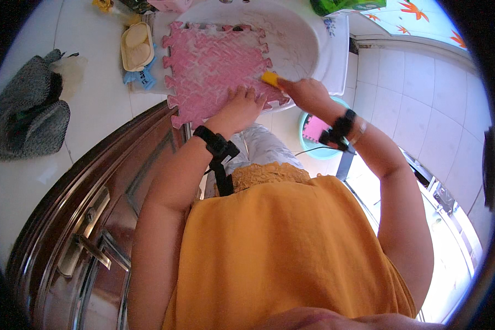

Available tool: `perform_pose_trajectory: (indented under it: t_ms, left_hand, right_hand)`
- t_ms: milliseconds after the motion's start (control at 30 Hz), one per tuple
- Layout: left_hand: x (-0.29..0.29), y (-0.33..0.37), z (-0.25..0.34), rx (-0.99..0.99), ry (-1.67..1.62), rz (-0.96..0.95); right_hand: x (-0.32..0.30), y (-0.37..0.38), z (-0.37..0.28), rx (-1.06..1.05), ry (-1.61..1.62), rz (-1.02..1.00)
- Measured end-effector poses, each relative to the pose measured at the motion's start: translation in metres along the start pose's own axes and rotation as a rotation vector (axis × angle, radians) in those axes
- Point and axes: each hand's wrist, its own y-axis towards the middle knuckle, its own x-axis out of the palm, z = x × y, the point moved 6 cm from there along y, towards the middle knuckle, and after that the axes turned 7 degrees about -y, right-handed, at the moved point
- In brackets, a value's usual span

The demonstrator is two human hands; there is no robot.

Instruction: The person places foam floor mats into a basin and sink, fetches a bottle of detergent, and scrubs a foam mat in the sink using a brush.

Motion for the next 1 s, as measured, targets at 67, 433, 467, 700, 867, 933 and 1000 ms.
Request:
perform_pose_trajectory:
  t_ms: [67,433,467,700,867,933,1000]
  left_hand:
    - [0.001,0.004,-0.006,0.03,-0.048,-0.051]
    - [0.009,0.022,0.009,0.214,-0.221,0.097]
    - [0.001,0.026,0.009,0.223,-0.221,0.093]
    - [-0.014,0.031,0.003,-0.039,-0.148,0.084]
    - [-0.004,0.037,-0.004,0.011,-0.239,-0.094]
    - [-0.002,0.036,-0.007,0.019,-0.268,-0.152]
    - [-0.003,0.037,-0.008,-0.001,-0.276,-0.195]
  right_hand:
    - [0.004,0.035,0.013,-0.003,-0.049,0.085]
    - [-0.029,-0.016,0.02,0.042,-0.083,-0.065]
    - [-0.036,-0.017,0.02,0.021,-0.106,-0.079]
    - [-0.033,-0.01,0.012,0.002,-0.16,-0.117]
    - [-0.004,0.052,0.041,0.075,-0.113,0.033]
    - [-0.003,0.064,0.043,0.118,-0.124,0.099]
    - [-0.003,0.064,0.041,0.105,-0.148,0.07]
